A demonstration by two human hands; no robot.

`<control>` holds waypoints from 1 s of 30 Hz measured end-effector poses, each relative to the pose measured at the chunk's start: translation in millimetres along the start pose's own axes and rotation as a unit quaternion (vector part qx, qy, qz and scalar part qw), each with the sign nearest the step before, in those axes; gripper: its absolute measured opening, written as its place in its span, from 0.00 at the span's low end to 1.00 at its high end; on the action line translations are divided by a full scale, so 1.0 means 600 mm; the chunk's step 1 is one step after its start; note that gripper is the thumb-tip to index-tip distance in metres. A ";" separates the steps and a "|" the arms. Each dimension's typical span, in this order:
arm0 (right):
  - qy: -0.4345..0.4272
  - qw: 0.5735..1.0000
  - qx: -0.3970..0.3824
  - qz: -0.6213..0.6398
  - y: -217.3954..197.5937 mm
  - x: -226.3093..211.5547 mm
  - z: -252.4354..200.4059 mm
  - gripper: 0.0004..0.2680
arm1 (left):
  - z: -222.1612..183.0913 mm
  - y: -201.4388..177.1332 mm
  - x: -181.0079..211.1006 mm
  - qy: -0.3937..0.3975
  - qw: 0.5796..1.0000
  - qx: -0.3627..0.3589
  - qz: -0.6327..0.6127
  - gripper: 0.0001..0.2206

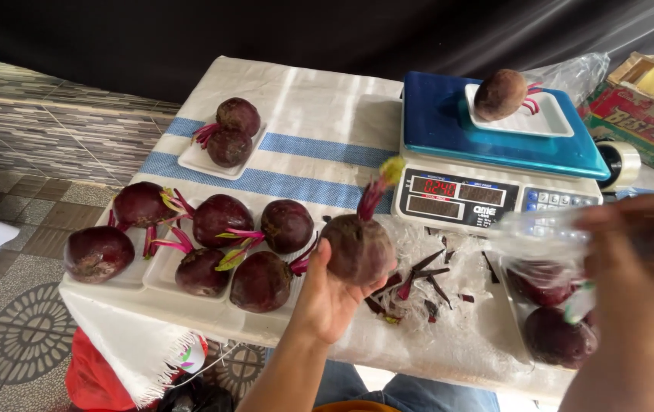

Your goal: Trimming beetroot stems with a knife, weighing them on a digital scale, and wrapping them in plastic film for packaging.

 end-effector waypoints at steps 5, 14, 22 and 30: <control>-0.092 0.956 -0.145 -0.238 0.119 -0.015 -0.030 0.09 | 0.000 0.009 -0.005 -0.008 0.991 -0.001 -0.137 0.42; 0.093 0.919 -0.312 -0.223 0.148 0.003 -0.041 0.19 | -0.008 0.006 -0.025 -0.026 0.973 -0.031 -0.227 0.33; 0.074 0.956 -0.285 0.003 0.118 -0.002 -0.068 0.03 | -0.047 0.079 0.029 0.386 0.880 -0.099 0.258 0.41; 0.067 0.960 -0.268 -0.050 0.116 -0.029 -0.084 0.16 | -0.058 0.074 0.036 0.467 0.814 -0.088 0.333 0.39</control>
Point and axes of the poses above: each hand's wrist, its own z-axis towards the middle knuckle, its own y-axis out of the palm, x = y × z, the point moved 4 cm from there along z, towards the middle knuckle, and after that the axes turned 14 degrees about y, right-handed, at the moved point
